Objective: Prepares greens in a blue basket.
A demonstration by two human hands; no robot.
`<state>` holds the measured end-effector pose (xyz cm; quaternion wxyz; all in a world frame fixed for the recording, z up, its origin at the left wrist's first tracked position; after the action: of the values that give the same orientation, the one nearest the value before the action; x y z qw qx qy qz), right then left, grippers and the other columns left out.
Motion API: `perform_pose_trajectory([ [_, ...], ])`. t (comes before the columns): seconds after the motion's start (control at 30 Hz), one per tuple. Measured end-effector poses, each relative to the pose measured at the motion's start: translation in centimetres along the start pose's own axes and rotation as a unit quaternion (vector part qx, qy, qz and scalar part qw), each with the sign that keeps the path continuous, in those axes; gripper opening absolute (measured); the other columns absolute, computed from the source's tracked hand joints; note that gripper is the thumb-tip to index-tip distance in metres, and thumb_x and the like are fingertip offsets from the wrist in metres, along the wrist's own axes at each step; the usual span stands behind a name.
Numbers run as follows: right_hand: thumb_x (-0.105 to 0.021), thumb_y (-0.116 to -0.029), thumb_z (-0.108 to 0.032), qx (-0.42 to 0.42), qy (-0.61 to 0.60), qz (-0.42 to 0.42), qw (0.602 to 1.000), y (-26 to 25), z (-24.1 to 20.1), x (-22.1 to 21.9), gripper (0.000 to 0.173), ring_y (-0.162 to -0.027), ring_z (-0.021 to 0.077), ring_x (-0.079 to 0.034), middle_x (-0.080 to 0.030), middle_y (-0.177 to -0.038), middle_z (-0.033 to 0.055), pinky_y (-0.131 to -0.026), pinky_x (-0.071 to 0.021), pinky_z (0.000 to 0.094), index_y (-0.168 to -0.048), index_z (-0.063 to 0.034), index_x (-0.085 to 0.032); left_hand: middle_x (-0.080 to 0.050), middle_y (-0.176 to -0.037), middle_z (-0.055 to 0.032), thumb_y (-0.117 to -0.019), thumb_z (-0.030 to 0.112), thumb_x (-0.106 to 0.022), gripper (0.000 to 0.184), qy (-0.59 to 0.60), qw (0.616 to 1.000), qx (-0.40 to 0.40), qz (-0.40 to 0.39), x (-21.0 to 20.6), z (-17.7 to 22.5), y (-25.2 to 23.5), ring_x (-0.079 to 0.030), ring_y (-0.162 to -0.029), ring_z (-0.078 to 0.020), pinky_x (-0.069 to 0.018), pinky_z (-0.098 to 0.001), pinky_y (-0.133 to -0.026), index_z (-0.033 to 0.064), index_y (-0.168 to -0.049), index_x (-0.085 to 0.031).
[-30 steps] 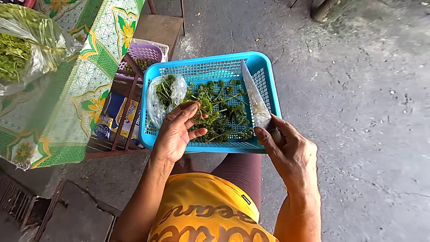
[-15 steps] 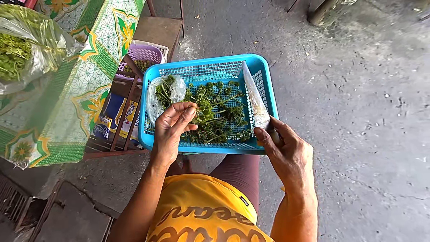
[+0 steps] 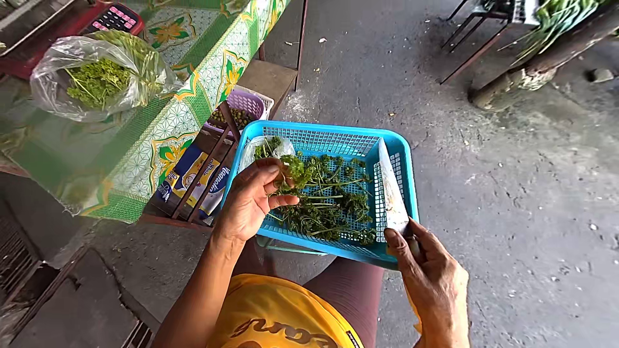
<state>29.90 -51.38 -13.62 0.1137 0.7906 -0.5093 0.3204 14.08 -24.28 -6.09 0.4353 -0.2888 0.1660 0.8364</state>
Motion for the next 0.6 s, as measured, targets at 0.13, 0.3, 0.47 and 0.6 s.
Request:
perform_pose_trajectory([
  [0.13,-0.057,-0.0976,-0.056,-0.003,0.001,0.005,1.000,0.0,0.1,0.2,0.066,-0.065,0.0085,-0.057,-0.069,-0.087,0.0076,-0.061,-0.0489,0.0322,-0.138,-0.0039,-0.062,-0.071,-0.097,-0.0083,-0.1019,0.015,-0.057,0.015,-0.050,0.998,-0.044,0.018,-0.3,1.0,0.2,-0.072,-0.085,-0.0176,-0.0638,-0.0378,-0.075,0.0131,-0.103,-0.072],
  [0.3,-0.060,-0.0997,-0.044,-0.015,-0.107,-0.030,0.994,-0.1,-1.1,0.3,0.065,-0.064,-0.0013,-0.056,-0.065,-0.086,-0.0006,-0.058,-0.0485,0.0165,-0.151,-0.0054,-0.048,-0.071,-0.095,-0.0047,-0.0994,0.010,-0.057,0.015,-0.128,0.989,-0.072,0.022,-1.2,1.2,0.7,-0.071,-0.083,-0.0137,-0.0627,-0.0341,-0.077,0.0144,-0.105,-0.071],
  [0.47,-0.051,-0.1056,-0.030,-0.034,-0.295,-0.135,0.945,0.1,-6.1,-2.7,0.058,-0.066,0.0045,-0.059,-0.064,-0.092,-0.0021,-0.056,-0.0513,0.0190,-0.158,-0.0098,-0.037,-0.070,-0.099,-0.0037,-0.0971,0.003,-0.059,0.023,-0.198,0.978,-0.068,-0.009,-2.9,-0.4,0.9,-0.069,-0.085,-0.0107,-0.0605,-0.0271,-0.076,0.0110,-0.118,-0.067],
  [0.6,-0.051,-0.1068,-0.027,-0.046,-0.372,-0.226,0.899,1.1,-8.7,-6.9,0.052,-0.066,0.0078,-0.058,-0.066,-0.097,0.0014,-0.056,-0.0507,0.0215,-0.158,-0.0194,-0.041,-0.070,-0.105,-0.0078,-0.0981,0.003,-0.064,0.038,-0.325,0.937,-0.111,-0.059,-5.1,-0.7,1.8,-0.070,-0.089,-0.0151,-0.0612,-0.0290,-0.078,0.0066,-0.136,-0.062],
])
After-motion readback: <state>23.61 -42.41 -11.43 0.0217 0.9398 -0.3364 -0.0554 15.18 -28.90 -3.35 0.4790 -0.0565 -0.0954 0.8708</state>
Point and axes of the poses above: each hand's wrist, its own y-axis away from the middle knuckle, its own x-axis out of the back of the hand, z = x × y, the point moved 9 cm from there along -y, towards the middle knuckle
